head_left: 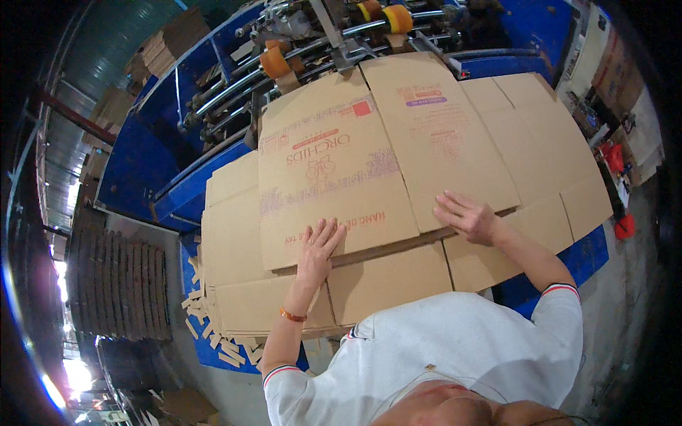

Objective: The person repeatedly picks up flat cardboard sheets from a conveyor, aligns them, and stacks them into a growing pile. The sheets are handled one at a time and placed on top of the previous ones.

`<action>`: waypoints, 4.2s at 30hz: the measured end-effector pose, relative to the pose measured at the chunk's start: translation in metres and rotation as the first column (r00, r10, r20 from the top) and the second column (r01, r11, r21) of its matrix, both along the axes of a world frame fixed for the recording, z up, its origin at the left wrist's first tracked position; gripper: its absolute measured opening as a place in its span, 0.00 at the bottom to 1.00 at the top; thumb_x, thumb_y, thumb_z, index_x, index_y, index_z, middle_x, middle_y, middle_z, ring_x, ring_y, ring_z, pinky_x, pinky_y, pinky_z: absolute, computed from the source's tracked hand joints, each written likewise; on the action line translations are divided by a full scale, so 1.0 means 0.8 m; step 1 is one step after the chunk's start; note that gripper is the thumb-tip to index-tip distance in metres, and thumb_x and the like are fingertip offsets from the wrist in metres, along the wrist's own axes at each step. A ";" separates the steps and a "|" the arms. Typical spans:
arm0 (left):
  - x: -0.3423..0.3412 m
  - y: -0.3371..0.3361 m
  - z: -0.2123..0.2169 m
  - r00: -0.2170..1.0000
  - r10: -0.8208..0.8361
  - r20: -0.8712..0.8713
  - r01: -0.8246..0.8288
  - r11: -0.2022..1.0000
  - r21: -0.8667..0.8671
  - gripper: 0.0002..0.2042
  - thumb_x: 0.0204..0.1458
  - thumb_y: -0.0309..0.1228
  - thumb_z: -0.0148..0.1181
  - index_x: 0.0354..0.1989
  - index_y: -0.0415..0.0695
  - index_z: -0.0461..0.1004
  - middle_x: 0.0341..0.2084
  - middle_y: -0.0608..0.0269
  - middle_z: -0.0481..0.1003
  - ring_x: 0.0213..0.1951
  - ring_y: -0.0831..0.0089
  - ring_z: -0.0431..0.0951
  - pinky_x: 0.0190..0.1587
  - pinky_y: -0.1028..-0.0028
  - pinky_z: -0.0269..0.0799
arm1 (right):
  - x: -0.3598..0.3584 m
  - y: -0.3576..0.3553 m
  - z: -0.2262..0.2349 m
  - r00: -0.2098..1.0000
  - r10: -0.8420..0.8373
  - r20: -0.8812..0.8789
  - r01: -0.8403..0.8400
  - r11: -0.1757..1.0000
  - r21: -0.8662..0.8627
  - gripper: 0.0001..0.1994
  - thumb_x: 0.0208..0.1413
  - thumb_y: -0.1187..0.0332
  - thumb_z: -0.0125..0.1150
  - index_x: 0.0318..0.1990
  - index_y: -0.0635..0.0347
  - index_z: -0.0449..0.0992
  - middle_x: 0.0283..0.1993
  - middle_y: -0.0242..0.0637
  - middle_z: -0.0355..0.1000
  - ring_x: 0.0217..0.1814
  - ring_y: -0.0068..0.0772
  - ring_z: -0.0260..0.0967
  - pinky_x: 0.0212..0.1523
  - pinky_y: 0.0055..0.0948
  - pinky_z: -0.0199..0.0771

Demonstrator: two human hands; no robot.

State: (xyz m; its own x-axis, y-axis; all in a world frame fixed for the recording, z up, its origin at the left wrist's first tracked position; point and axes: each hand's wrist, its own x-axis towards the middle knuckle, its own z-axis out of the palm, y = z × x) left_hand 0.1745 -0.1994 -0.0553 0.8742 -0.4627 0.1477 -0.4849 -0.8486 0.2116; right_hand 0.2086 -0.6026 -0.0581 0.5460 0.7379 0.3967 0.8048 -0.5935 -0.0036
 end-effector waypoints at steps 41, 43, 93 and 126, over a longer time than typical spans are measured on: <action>-0.092 0.386 -0.016 -0.046 0.935 0.351 -0.991 0.002 -0.136 0.28 0.44 0.53 0.63 0.42 0.39 0.75 0.39 0.48 0.76 0.47 0.52 0.74 0.49 0.56 0.67 | 0.040 -0.035 -0.086 0.798 -0.585 -0.145 0.601 0.758 0.255 0.13 0.58 0.70 0.53 0.48 0.64 0.74 0.56 0.47 0.68 0.62 0.50 0.60 0.61 0.41 0.61; -0.101 0.371 0.016 -0.026 0.908 0.418 -0.984 0.051 -0.172 0.28 0.43 0.52 0.65 0.44 0.41 0.75 0.40 0.49 0.75 0.49 0.53 0.73 0.51 0.56 0.66 | 0.040 -0.039 -0.094 0.804 -0.581 -0.126 0.593 0.765 0.252 0.13 0.58 0.70 0.52 0.48 0.64 0.73 0.56 0.47 0.68 0.62 0.50 0.60 0.62 0.42 0.60; -0.152 -0.014 -0.041 0.998 -0.024 0.052 0.023 1.000 0.022 0.36 0.39 0.16 0.57 0.62 0.52 0.63 0.62 0.57 0.61 0.63 0.49 0.59 0.64 0.47 0.51 | -0.148 -0.013 -0.046 0.977 -0.156 0.148 0.123 0.970 0.210 0.19 0.51 0.67 0.55 0.51 0.62 0.73 0.57 0.50 0.68 0.60 0.51 0.66 0.59 0.44 0.67; 0.169 0.231 -0.120 0.365 0.727 -0.582 -0.931 0.283 -0.231 0.37 0.60 0.57 0.31 0.50 0.29 0.70 0.48 0.36 0.72 0.53 0.48 0.71 0.53 0.59 0.66 | 0.243 -0.159 -0.100 0.195 0.340 -0.920 0.966 0.097 0.240 0.32 0.63 0.45 0.39 0.56 0.70 0.67 0.53 0.44 0.70 0.59 0.36 0.64 0.56 0.32 0.62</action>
State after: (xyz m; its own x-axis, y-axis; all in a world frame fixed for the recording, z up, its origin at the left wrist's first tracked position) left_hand 0.3100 -0.0146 -0.1515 0.7493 0.5968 -0.2871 0.6126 -0.4597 0.6430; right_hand 0.4030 -0.7300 -0.1382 0.8869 -0.1139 -0.4478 -0.4170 0.2198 -0.8819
